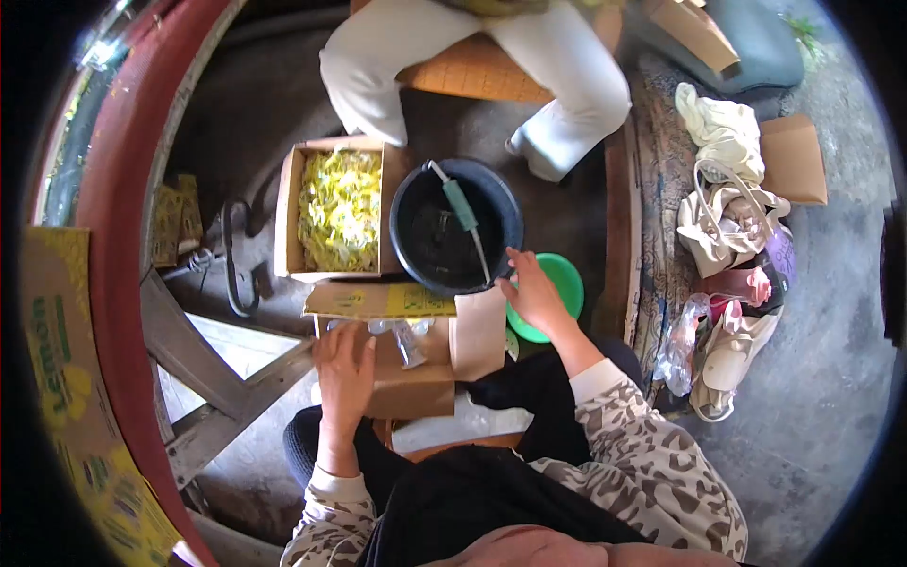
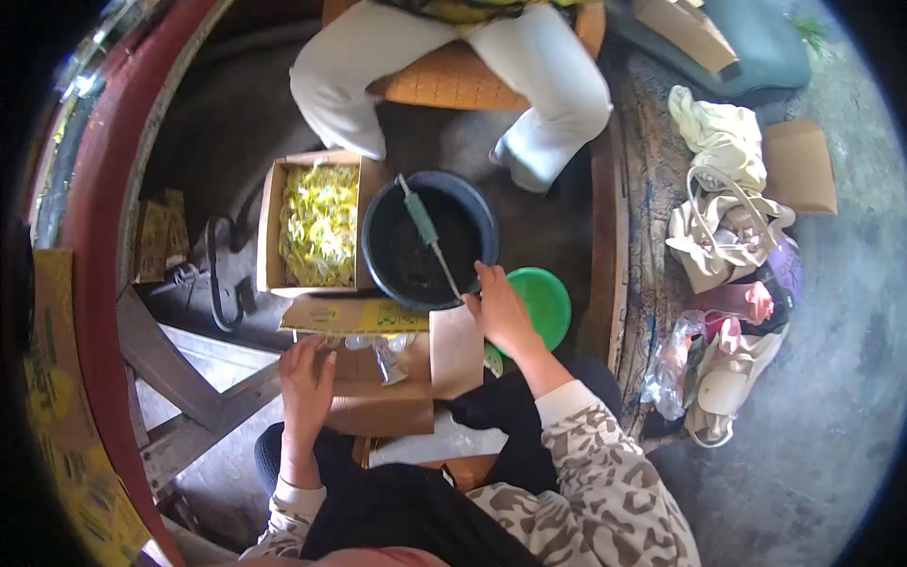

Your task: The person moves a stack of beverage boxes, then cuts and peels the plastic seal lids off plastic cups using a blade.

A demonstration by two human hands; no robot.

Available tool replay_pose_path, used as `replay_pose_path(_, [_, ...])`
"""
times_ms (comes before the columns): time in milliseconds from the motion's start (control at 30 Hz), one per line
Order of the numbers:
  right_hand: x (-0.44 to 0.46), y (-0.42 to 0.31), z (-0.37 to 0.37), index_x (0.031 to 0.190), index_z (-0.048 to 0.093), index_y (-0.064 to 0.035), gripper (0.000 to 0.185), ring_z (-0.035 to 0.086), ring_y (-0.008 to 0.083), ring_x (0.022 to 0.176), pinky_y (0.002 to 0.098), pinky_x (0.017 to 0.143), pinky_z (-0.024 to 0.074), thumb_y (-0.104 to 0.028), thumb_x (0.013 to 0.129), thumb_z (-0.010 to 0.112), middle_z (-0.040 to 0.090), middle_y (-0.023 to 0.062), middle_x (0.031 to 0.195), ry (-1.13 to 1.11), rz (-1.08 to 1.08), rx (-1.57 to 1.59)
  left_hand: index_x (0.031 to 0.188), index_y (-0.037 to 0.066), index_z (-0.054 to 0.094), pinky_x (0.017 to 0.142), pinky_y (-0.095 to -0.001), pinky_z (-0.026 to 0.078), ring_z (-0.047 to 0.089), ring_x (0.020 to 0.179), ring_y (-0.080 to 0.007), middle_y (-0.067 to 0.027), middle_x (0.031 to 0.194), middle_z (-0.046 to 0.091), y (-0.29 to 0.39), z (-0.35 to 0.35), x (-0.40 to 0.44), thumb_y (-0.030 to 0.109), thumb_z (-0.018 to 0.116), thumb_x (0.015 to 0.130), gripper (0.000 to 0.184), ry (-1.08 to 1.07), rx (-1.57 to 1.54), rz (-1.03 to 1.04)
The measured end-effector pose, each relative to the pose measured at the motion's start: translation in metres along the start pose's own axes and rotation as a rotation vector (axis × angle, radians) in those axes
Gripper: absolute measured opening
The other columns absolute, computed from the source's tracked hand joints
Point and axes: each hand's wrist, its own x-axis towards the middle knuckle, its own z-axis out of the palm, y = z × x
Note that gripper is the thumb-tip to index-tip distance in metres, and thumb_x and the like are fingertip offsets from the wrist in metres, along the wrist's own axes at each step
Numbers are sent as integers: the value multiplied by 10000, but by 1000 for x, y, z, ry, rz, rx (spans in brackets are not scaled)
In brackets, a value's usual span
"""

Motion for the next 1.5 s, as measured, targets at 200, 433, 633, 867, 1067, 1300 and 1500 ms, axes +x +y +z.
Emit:
replay_pose_path(200, [-52,21,-39,1310,480,3,500,571,394,1096,458,905,480,-193,881,648,543,239,1183,85,-46,143,1154,41,609,1016,-480,361,547,1102,-372,-169,1121,620,24,41,1,211,622,892,313,70,1,136])
replay_pose_path(433, [-103,31,-74,1279,523,-11,463,531,370,1174,459,971,452,-251,898,632,548,197,1224,85,-57,107,1086,8,646,922,-438,454,608,1020,-377,-182,1060,655,45,89,4,156,647,866,265,149,52,344])
replay_pose_path(633, [-118,1,-63,1245,548,-20,440,541,355,1164,454,957,462,-269,894,641,550,184,1210,-3,-175,142,1009,21,672,856,-407,499,645,932,-361,-172,972,683,28,95,-31,170,670,855,213,160,-75,344])
replay_pose_path(867, [-47,-21,-18,1195,632,-92,411,530,399,1154,464,967,466,-307,850,689,533,201,1247,-27,-188,-63,1066,10,674,874,-380,499,658,981,-310,-164,1046,681,3,49,-80,166,641,871,253,226,-84,266])
replay_pose_path(1067, [1,-8,30,1385,502,-265,637,331,425,1348,554,1047,380,-307,789,724,256,184,1511,-35,-270,-211,1061,29,671,916,-433,467,648,985,-324,-134,1016,680,25,23,-102,202,644,881,251,325,-28,278])
replay_pose_path(1300, [13,32,26,1464,347,-329,757,368,432,1337,617,1005,385,-273,806,719,247,177,1535,140,-70,-219,1114,83,647,1076,-593,284,578,1104,-297,-68,1107,634,49,9,-116,233,615,892,270,322,147,221])
replay_pose_path(1500, [33,70,31,1437,398,-96,727,376,423,1334,542,1057,375,-275,797,693,345,187,1482,107,210,25,1109,103,662,1091,-593,250,576,1136,-299,-82,1130,648,47,10,-109,258,610,902,264,296,170,181])
